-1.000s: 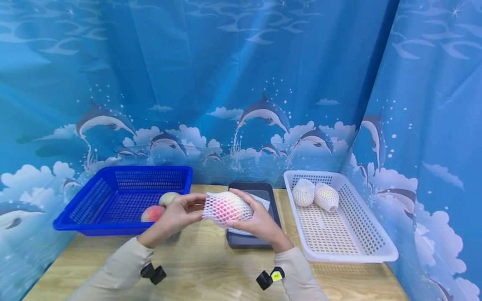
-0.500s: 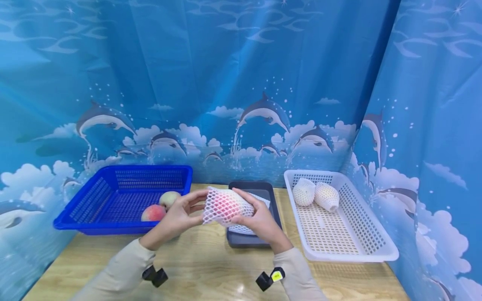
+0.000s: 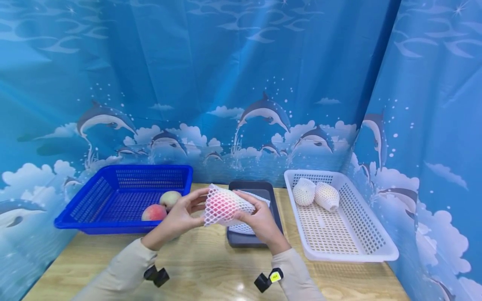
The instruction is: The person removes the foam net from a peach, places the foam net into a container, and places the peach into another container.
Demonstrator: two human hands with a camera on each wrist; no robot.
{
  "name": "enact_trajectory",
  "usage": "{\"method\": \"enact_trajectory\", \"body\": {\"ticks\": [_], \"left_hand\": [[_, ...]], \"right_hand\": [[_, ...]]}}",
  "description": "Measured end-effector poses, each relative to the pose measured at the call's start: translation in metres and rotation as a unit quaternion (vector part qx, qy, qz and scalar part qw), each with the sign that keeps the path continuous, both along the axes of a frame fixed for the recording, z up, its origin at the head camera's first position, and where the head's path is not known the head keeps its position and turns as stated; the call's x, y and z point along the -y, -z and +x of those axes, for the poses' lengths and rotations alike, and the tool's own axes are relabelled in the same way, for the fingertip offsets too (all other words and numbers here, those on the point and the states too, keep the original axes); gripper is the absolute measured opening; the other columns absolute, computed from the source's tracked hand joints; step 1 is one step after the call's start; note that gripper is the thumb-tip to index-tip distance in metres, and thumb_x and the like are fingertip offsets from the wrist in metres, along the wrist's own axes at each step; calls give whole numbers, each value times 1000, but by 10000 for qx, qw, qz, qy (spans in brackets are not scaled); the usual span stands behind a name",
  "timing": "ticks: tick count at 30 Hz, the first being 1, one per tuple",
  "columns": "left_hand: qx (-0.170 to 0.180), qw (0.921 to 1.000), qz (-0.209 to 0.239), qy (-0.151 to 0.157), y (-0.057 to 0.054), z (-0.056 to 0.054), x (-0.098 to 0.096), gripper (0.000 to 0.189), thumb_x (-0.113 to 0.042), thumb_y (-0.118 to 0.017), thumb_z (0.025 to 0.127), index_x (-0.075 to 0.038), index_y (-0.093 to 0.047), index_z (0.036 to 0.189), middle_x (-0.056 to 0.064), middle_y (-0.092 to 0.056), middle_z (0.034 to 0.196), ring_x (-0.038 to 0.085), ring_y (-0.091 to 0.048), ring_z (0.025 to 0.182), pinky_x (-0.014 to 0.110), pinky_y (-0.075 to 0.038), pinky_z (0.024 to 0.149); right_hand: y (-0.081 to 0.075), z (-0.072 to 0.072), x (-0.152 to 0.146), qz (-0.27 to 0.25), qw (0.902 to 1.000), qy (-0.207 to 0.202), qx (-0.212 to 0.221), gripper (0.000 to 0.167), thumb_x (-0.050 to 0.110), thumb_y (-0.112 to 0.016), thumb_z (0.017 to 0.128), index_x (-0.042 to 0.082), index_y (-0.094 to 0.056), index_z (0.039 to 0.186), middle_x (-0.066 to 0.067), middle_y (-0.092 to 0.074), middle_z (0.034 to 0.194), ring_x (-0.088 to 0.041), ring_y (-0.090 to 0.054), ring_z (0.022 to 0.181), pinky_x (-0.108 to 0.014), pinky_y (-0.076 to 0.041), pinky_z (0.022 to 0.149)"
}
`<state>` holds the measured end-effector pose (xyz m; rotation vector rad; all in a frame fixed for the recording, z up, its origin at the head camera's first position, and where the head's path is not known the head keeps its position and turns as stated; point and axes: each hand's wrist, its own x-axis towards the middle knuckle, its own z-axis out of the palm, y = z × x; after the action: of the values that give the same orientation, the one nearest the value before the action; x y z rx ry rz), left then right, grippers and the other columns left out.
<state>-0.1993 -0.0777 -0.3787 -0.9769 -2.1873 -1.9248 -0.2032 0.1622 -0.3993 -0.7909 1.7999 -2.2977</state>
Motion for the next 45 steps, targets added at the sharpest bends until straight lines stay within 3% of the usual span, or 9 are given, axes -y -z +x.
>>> {"method": "enact_trajectory", "body": {"ticks": [11, 20, 24, 30, 40, 45], "left_hand": [[140, 9995, -270, -15, 0, 2, 1, 68, 12, -71, 72, 9, -44, 135, 27, -52, 129, 39, -53, 118, 38, -51, 97], [271, 9982, -522, -95, 1, 2, 6, 70, 7, -75, 70, 2, -49, 134, 21, -53, 132, 34, -56, 117, 37, -52, 95], [322, 9980, -520, -173, 2, 3, 8, 68, 5, -76, 71, 0, -51, 133, 19, -54, 131, 34, -57, 116, 33, -54, 92], [305, 9984, -409, -250, 4, 3, 11, 67, 5, -77, 71, 1, -51, 132, 19, -53, 133, 35, -56, 116, 37, -54, 91], [710, 9967, -336, -221, 6, 3, 18, 66, 6, -73, 75, -2, -49, 136, 20, -51, 133, 35, -55, 117, 31, -55, 89], [707, 9962, -440, -274, 7, 2, 21, 65, 0, -76, 76, -5, -50, 135, 17, -52, 134, 33, -55, 118, 39, -53, 94]], "right_hand": [[1, 4, 7, -303, 9992, 195, -158, 39, -2, -67, 86, 15, -65, 121, -3, -67, 116, -17, -65, 101, -30, -56, 87], [2, 4, 10, -122, 9990, 425, -70, 38, -5, -68, 82, 21, -71, 109, -1, -70, 106, -15, -68, 91, -28, -58, 80], [2, 4, 10, 69, 9985, 545, -9, 38, -7, -66, 83, 21, -71, 109, -2, -70, 103, -15, -68, 89, -30, -58, 79], [3, 4, 10, 338, 9945, 984, -103, 30, -4, -69, 82, 18, -71, 103, -1, -71, 95, -14, -68, 81, -28, -59, 70], [2, 2, 6, 584, 9863, 1541, -82, 21, -4, -72, 80, 12, -71, 94, 2, -69, 85, -10, -64, 71, -22, -57, 62], [2, 0, 2, 682, 9826, 1729, 28, 18, -3, -72, 80, 6, -70, 96, 1, -69, 85, -9, -63, 69, -21, -55, 60]]}}
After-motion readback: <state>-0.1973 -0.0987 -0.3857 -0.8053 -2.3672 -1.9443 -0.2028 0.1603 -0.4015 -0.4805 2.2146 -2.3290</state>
